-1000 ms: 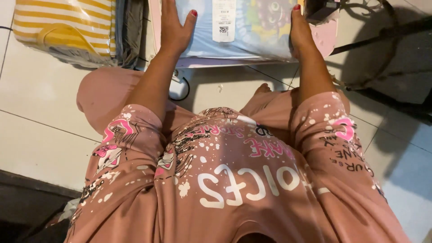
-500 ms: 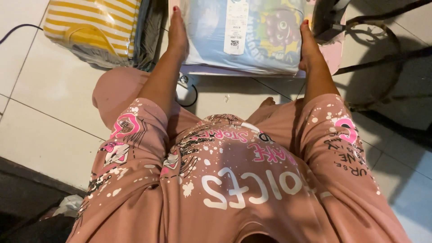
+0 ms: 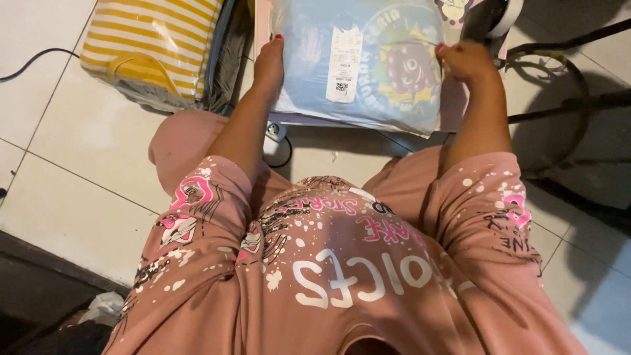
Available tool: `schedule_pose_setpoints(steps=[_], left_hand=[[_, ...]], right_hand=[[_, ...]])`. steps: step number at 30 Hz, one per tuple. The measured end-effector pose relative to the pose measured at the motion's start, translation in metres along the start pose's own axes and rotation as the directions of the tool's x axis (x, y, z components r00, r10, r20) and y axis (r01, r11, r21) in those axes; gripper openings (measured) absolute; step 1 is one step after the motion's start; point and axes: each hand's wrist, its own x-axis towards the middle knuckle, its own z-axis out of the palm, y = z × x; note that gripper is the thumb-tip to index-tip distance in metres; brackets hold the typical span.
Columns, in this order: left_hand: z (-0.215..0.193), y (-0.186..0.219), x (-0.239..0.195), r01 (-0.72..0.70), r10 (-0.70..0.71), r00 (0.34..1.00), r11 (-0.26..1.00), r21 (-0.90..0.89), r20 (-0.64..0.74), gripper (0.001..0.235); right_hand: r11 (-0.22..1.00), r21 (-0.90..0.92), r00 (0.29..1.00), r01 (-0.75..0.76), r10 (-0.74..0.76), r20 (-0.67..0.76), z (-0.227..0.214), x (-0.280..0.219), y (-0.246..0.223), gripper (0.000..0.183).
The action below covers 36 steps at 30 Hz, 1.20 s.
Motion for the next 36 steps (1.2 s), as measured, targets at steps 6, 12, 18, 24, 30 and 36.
schedule_pose_setpoints(steps=[6,12,18,24,30,36], left_hand=[[0.005,0.002,0.000,0.027,-0.027,0.999,1.000,-0.015,-0.034,0.062],[0.008,-0.003,0.003,0.026,-0.027,0.998,0.999,-0.020,-0.056,0.061],[0.004,0.010,-0.004,0.034,-0.035,0.999,0.999,-0.034,-0.037,0.063],[-0.013,0.018,0.056,-0.239,0.423,0.877,0.794,0.559,-0.226,0.063],[0.025,0.099,0.112,-0.781,0.719,0.616,0.503,0.369,0.323,0.035],[0.065,0.144,0.127,-0.513,0.087,0.822,0.545,0.663,0.563,0.057]], right_hand=[[0.846,0.106,0.821,0.522,-0.465,-0.332,0.008,0.058,-0.059,0.040],[0.961,0.145,0.968,0.236,-0.246,0.052,0.013,0.087,-0.084,0.059],[0.950,0.253,0.971,-0.185,0.136,0.198,-0.001,0.068,-0.101,0.059],[0.957,0.242,0.977,-0.159,0.118,0.175,0.008,0.080,-0.095,0.054],[0.948,0.244,0.965,-0.202,0.151,0.212,0.003,0.063,-0.108,0.056],[0.950,0.205,0.959,-0.235,0.193,0.205,0.005,0.069,-0.104,0.065]])
